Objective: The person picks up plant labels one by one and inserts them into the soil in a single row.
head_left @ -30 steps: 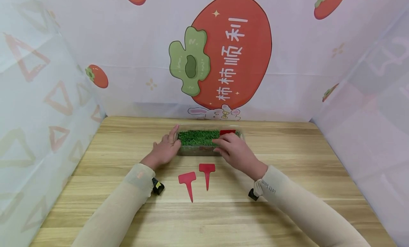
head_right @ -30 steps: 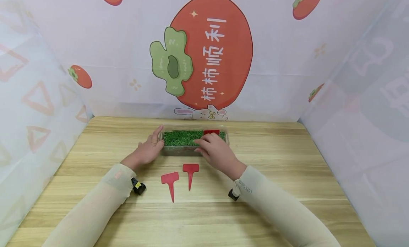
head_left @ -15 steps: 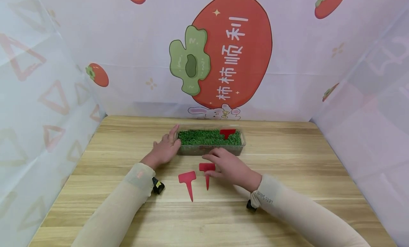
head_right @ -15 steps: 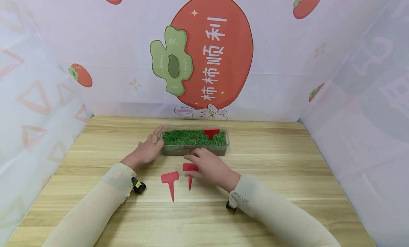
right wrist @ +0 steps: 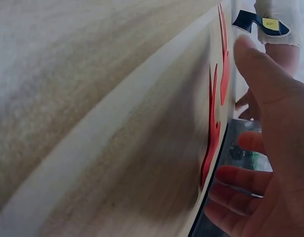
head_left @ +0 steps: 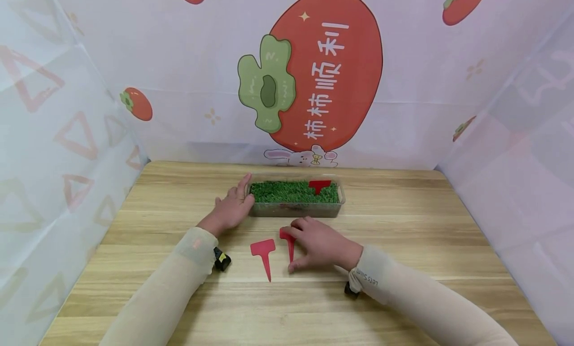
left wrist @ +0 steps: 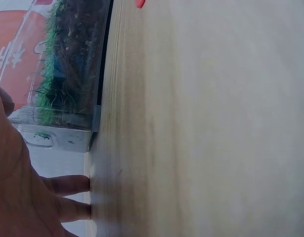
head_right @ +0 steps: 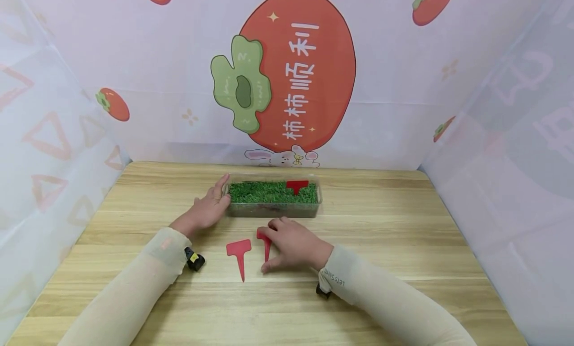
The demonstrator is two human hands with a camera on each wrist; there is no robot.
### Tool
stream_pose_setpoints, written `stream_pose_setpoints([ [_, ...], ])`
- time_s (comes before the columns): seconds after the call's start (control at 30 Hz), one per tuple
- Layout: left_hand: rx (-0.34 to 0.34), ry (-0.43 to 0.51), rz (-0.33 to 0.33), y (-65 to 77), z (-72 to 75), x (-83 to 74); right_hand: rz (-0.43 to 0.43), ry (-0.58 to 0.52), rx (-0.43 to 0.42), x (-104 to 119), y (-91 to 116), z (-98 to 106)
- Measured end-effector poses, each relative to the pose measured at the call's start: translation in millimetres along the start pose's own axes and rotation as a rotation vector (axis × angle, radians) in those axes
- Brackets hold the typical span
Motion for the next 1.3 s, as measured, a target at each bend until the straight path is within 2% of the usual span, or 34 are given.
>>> stream_pose_setpoints([
  [0.47,-0.003,0.0,-0.001,-0.6,-0.6,0.1,-0.015,0.017,0.035,1.5,0.8,-5.6],
  [0.9,0.003,-0.014,0.006,-1.7,-1.2,1.8,0.001,0.081,0.008,4.5,-0.2,-5.9],
  [1.3,0.002,-0.018,0.01,0.3,0.0,-1.0,-0.017,0.053,0.014,3.0,-2.4,-4.9],
])
Point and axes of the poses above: each hand's wrist, its own y-axis away from the middle knuckle, its own z-axis out of the back of the hand, x = y × z, the point moved 9 cm from there along -y, towards the middle knuckle, and after that the axes turned 7 degrees about y, right-handed, at the moved point
